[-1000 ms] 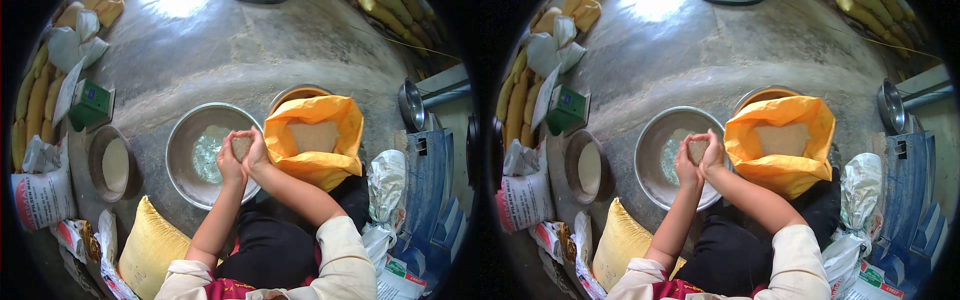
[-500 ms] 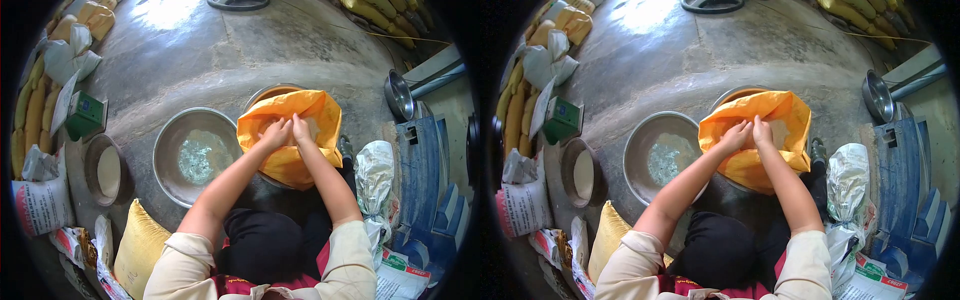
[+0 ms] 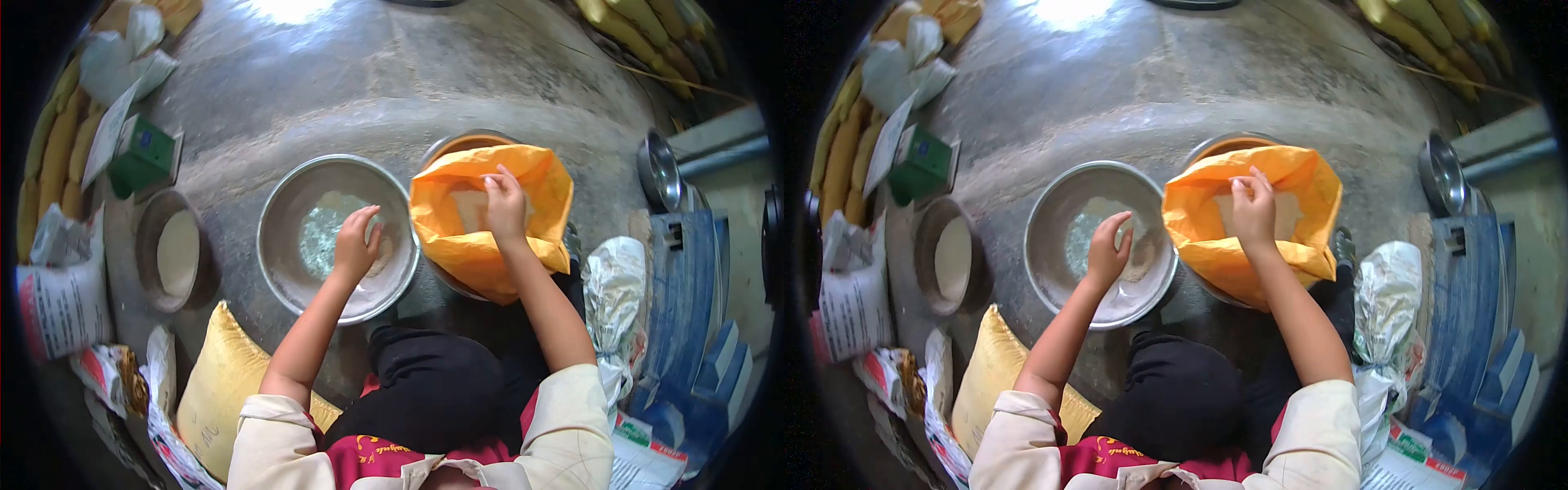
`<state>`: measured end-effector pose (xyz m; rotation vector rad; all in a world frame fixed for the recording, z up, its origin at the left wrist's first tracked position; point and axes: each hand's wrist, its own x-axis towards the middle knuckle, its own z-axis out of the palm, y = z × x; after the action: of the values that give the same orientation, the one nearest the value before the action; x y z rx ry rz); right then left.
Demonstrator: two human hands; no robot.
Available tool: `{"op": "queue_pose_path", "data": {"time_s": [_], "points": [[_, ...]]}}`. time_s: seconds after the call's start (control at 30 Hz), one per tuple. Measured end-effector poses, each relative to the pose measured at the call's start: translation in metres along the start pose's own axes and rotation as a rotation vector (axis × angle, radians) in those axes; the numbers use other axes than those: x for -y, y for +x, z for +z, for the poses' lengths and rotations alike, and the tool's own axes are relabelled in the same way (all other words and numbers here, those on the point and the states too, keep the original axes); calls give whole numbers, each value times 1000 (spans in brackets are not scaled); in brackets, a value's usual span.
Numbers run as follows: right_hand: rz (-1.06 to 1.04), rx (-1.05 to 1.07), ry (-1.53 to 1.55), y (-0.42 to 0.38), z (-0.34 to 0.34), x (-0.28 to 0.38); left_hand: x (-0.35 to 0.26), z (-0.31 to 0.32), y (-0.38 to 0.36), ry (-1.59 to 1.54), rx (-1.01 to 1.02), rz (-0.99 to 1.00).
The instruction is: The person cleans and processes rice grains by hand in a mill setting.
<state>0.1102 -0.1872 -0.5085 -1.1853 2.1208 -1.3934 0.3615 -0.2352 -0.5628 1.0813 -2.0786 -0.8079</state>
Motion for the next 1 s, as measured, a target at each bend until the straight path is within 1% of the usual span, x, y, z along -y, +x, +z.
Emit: {"op": "queue_pose_path", "data": {"time_s": [0.03,0.1,0.13,0.17,0.23,0.27,0.3,0.37,0.4,0.47,0.5,0.53,0.63,0.67,0.7,0.77,0.8,0.83,0.87,0.9,0.93,1.0], "points": [[-11,35,9,-5,8,12,23,5,-17,158,-78,-14],[-19,68,234,-16,23,36,61,18,-50,295,45,-86],[-99,83,227,-20,33,44,71,26,-63,341,97,-115],[-105,115,233,-24,43,48,77,36,-73,383,153,-144],[-219,211,216,-32,61,55,87,56,-85,428,283,-126],[-264,244,181,-36,71,59,86,65,-87,398,352,-177],[-328,295,139,-39,79,65,87,74,-89,398,346,-194],[-429,376,146,-44,100,62,91,87,-88,415,428,-99],[-425,382,148,-47,109,59,95,89,-87,404,473,-122],[-317,507,230,-55,124,51,106,92,-80,408,473,-117],[-284,537,218,-58,130,48,111,93,-75,413,469,-107],[-277,549,205,-60,135,43,119,91,-70,480,529,-59],[-238,568,195,-66,147,24,147,84,-61,552,565,-27],[-214,566,195,-67,150,18,160,82,-60,538,483,-6],[-207,567,198,-69,152,12,169,77,-57,538,489,-9],[-168,577,153,-72,155,3,187,64,-50,645,379,-69],[-133,588,138,-75,157,-3,191,54,-45,645,386,-68],[-128,584,139,-77,161,-6,194,44,-39,643,311,-162],[-37,586,149,-81,165,-8,196,33,-34,641,235,-253],[53,585,159,-84,170,-12,199,24,-30,641,240,-248],[55,578,161,-90,179,-23,203,15,-26,635,230,-243],[-16,486,79,-101,200,-48,213,6,-20,627,216,-235]]}}
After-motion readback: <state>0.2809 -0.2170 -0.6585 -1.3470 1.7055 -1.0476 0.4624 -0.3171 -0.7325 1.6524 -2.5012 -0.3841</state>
